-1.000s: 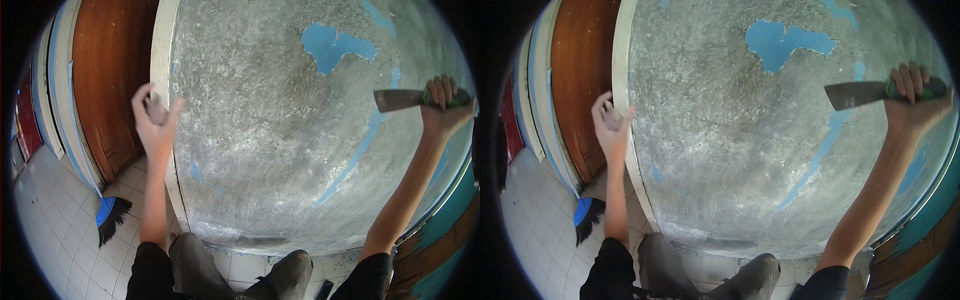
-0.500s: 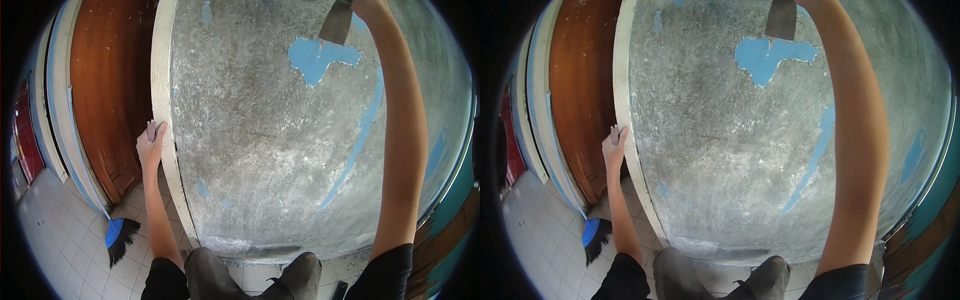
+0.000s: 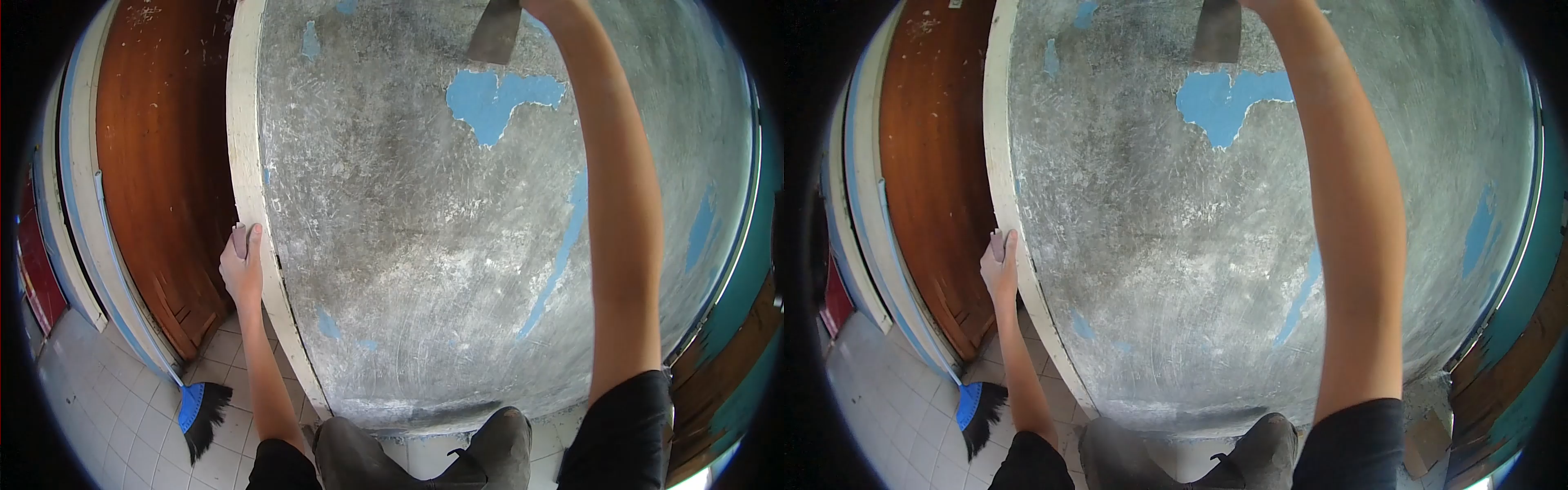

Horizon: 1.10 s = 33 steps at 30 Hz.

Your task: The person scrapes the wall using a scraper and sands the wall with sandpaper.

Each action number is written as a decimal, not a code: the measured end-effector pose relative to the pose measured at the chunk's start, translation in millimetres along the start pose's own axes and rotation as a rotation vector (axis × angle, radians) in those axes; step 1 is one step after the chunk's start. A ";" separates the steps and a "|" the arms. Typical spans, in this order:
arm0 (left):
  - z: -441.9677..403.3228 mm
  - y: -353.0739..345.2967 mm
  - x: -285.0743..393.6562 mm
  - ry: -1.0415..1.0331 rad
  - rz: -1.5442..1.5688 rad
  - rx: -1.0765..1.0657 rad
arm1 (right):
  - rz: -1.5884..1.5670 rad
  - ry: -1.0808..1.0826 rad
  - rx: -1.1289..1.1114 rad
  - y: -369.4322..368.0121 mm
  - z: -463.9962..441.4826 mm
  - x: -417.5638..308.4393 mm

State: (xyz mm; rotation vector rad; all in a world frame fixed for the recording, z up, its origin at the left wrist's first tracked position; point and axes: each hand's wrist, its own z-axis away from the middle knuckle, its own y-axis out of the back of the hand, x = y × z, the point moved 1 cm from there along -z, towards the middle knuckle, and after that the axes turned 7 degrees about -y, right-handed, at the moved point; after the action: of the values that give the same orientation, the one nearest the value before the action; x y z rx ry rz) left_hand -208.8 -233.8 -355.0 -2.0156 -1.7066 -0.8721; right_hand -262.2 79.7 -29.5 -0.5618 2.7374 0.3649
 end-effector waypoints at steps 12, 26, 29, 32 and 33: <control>6.4 -2.3 11.2 -0.058 -0.012 0.105 | -0.062 0.032 0.083 -8.6 12.9 -11.6; 7.0 -2.0 15.0 -0.056 0.014 0.152 | -0.187 0.106 0.076 5.3 7.7 -29.1; 9.7 -2.7 16.3 -0.077 -0.008 0.219 | 0.041 -0.071 0.142 -20.6 13.6 7.2; 18.7 -4.8 27.1 -0.154 0.087 0.281 | -0.073 -0.034 -0.006 -9.4 9.5 3.5; 28.3 -3.0 44.3 -0.134 0.065 0.217 | -0.138 0.026 -0.003 -4.0 9.2 -5.0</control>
State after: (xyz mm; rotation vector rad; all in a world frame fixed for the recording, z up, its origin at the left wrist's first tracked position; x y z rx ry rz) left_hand -201.8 -182.2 -347.4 -2.0078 -1.7130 -0.5165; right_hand -253.8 80.7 -36.8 -0.7565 2.7038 0.3293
